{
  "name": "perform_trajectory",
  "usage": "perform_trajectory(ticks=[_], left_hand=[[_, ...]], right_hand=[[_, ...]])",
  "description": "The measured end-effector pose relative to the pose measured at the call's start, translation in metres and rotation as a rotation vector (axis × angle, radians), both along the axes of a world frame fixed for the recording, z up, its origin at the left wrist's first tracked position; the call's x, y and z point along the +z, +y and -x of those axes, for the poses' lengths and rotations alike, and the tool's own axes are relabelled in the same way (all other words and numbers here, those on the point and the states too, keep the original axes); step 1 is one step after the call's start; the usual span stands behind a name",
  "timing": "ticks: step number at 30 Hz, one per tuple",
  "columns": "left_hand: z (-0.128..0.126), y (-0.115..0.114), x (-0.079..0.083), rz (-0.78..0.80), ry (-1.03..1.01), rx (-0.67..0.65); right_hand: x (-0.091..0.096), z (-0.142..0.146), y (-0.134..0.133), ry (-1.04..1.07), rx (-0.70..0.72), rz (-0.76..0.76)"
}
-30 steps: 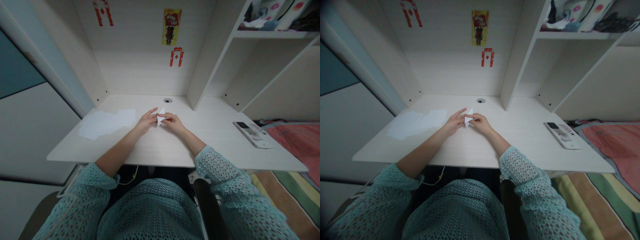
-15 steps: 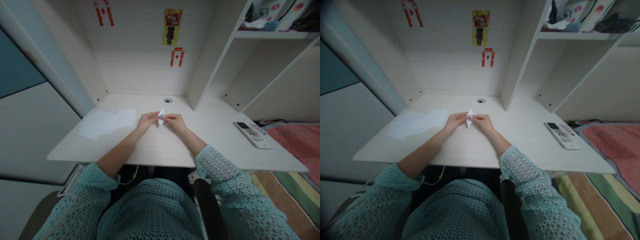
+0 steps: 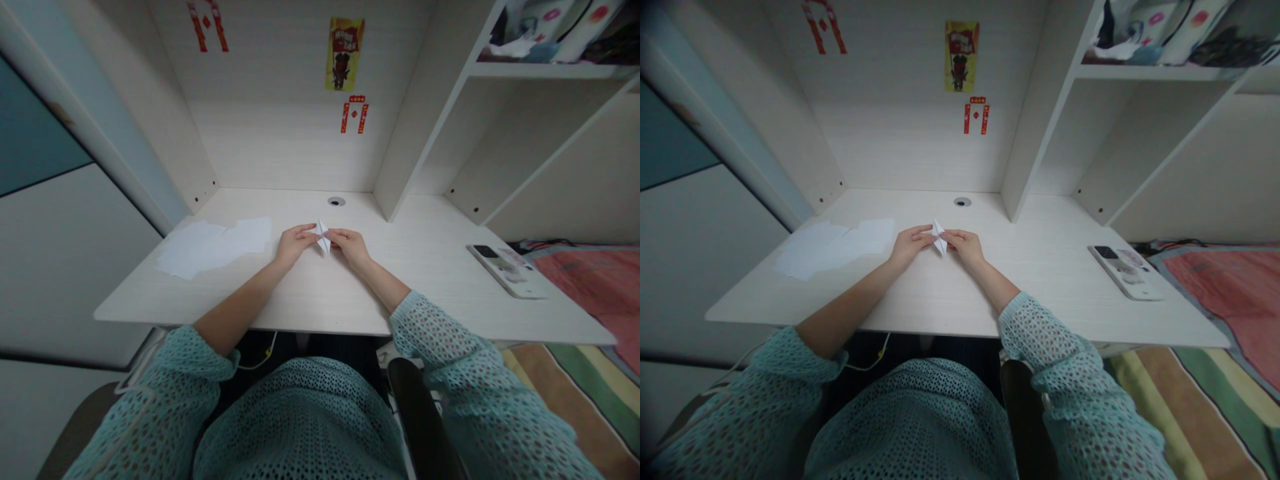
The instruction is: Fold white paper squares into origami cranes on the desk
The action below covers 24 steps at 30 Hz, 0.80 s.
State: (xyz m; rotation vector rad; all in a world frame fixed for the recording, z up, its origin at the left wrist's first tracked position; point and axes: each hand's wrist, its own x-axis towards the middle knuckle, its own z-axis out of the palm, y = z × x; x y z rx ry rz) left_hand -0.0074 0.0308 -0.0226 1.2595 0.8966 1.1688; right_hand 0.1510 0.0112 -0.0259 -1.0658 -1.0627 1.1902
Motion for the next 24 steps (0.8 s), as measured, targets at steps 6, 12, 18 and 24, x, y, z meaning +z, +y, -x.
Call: perform_trajectory(ticks=[6,12,18,24], left_hand=[[0.0,-0.001,-0.002,0.07,0.064,-0.004],[0.0,-0.002,0.001,0.1,0.095,-0.05],[0.0,-0.003,0.006,0.066,0.054,-0.034],[0.001,0.001,0.006,0.013,0.013,-0.014]], right_hand=[[0.001,-0.003,0.0,-0.027,-0.005,-0.046],[0.005,-0.006,0.0,-0.088,-0.011,-0.051],[0.012,-0.01,-0.001,-0.107,0.002,-0.199],[0.013,-0.014,0.0,-0.159,-0.002,-0.158]])
